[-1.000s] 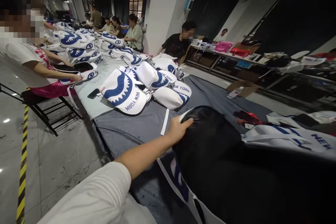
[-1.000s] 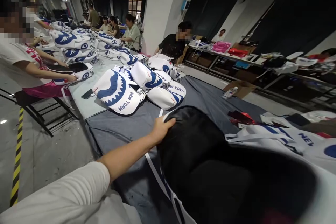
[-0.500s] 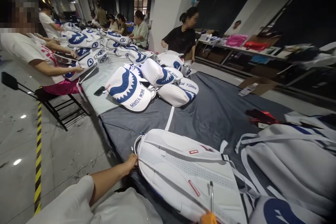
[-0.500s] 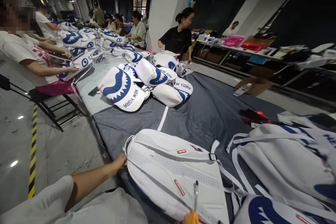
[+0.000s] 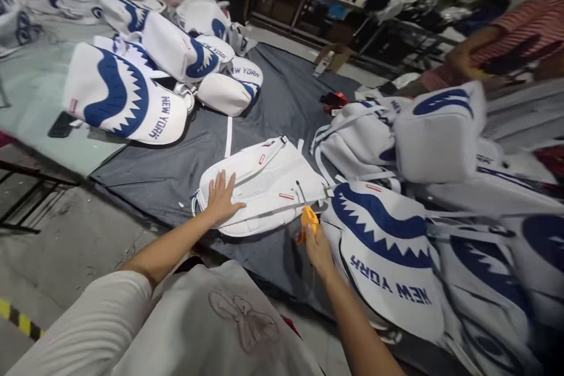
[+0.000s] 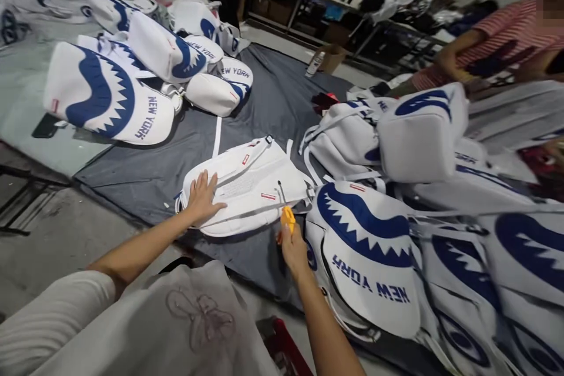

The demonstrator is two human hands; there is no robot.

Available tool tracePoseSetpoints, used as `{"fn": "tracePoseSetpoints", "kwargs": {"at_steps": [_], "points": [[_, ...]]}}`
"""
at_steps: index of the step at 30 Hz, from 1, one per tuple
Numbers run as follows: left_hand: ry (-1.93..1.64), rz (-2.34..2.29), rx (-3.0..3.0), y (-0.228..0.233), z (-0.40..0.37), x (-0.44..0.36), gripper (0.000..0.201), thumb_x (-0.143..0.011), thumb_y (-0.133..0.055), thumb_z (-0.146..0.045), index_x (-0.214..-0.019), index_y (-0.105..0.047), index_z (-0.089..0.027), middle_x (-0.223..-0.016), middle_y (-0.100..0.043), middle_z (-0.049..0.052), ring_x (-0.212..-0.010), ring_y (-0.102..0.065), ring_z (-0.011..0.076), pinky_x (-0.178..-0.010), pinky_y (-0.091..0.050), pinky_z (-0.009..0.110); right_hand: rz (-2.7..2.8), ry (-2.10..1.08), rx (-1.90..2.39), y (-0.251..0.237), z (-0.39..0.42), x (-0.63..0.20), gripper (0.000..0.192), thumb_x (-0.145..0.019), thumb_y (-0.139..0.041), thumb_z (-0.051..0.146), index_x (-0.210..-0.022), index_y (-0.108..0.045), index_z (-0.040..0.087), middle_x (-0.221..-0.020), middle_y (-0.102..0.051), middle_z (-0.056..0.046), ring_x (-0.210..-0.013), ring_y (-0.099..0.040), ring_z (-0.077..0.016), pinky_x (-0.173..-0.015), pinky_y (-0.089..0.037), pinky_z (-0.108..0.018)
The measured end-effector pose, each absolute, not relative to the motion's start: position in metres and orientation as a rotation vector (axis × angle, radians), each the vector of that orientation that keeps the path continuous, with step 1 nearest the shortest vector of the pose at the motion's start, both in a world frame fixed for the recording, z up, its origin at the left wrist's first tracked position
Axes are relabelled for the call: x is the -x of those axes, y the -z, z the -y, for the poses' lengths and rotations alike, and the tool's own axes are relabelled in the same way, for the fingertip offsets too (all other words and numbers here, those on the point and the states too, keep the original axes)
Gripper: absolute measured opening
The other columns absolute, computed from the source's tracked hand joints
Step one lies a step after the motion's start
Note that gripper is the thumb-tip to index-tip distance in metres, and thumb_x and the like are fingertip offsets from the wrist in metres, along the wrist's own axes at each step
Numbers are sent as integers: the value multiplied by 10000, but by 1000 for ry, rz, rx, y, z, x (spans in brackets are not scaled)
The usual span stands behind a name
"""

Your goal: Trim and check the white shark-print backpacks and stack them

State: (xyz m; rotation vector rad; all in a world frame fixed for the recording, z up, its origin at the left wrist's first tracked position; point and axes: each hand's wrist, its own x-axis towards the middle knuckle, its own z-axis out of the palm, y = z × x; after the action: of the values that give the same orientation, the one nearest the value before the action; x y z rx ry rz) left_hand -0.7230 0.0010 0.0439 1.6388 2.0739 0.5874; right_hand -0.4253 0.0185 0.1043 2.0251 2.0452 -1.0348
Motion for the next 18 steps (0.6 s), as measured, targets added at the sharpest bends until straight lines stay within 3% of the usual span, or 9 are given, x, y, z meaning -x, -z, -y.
{"fn": "tracePoseSetpoints", "kwargs": {"at_steps": [2,6,8,9,11,14,18], "points": [[-574,-2131,-1606,-43,-33,729,944,-813,-748,-438,-1575,-285,-129,-1655,-161,255,-1533,-135,440,-1220,-119,627,-2072,1080,-2138,-110,-17,427,599,-992,5,504,-1422,-263,185,-1056,-679,-135,-990,-684,-263,-906,-533,-362],[-700,-2033,-1396,-52,-48,748,606,-922,-590,-329,-1485,-467,-144,-1496,-488,214,-1435,-371,416,-1190,-251,595,-2045,1127,-2085,-133,-41,428,628,-1010,20,494,-1464,-228,140,-1047,-696,-148,-895,-698,-232,-808,-536,-311],[-687,-1930,-1371,-56,-28,753,463,-975,-492,-417,-1335,-617,-153,-1344,-635,172,-1289,-550,360,-1117,-398,529,-2020,1095,-2087,-146,-63,429,626,-1020,14,476,-1445,-280,124,-1058,-701,-165,-845,-700,-223,-763,-526,-298],[-687,-1834,-1315,-57,-13,753,495,-997,-422,-495,-1248,-668,-147,-1253,-690,160,-1171,-634,322,-1030,-485,479,-2008,1059,-2109,-152,-75,431,616,-1028,-11,474,-1429,-320,123,-1049,-706,-164,-817,-700,-219,-744,-519,-295],[-725,-1554,-1036,-57,15,749,658,-969,-357,-666,-1124,-711,-133,-1128,-738,152,-946,-712,254,-812,-573,369,-1979,886,-2182,-159,-94,435,582,-1040,-100,474,-1379,-416,122,-1015,-718,-159,-795,-698,-226,-743,-502,-305],[-808,-1274,-500,-51,37,736,704,-879,-480,-755,-1053,-714,-114,-1062,-744,157,-778,-703,187,-621,-547,266,-2014,632,-2038,-161,-97,447,546,-1032,-249,497,-1307,-538,125,-1097,-714,-189,-972,-686,-278,-829,-480,-344],[-760,-1292,-132,-34,24,726,660,-967,-362,-667,-878,-689,-101,-701,-693,102,-542,-615,147,-510,-497,250,-2095,899,-1465,-164,-71,457,497,-1000,-384,527,-1216,-647,164,-1211,-700,-156,-1108,-645,-284,-882,-466,-326]]}}
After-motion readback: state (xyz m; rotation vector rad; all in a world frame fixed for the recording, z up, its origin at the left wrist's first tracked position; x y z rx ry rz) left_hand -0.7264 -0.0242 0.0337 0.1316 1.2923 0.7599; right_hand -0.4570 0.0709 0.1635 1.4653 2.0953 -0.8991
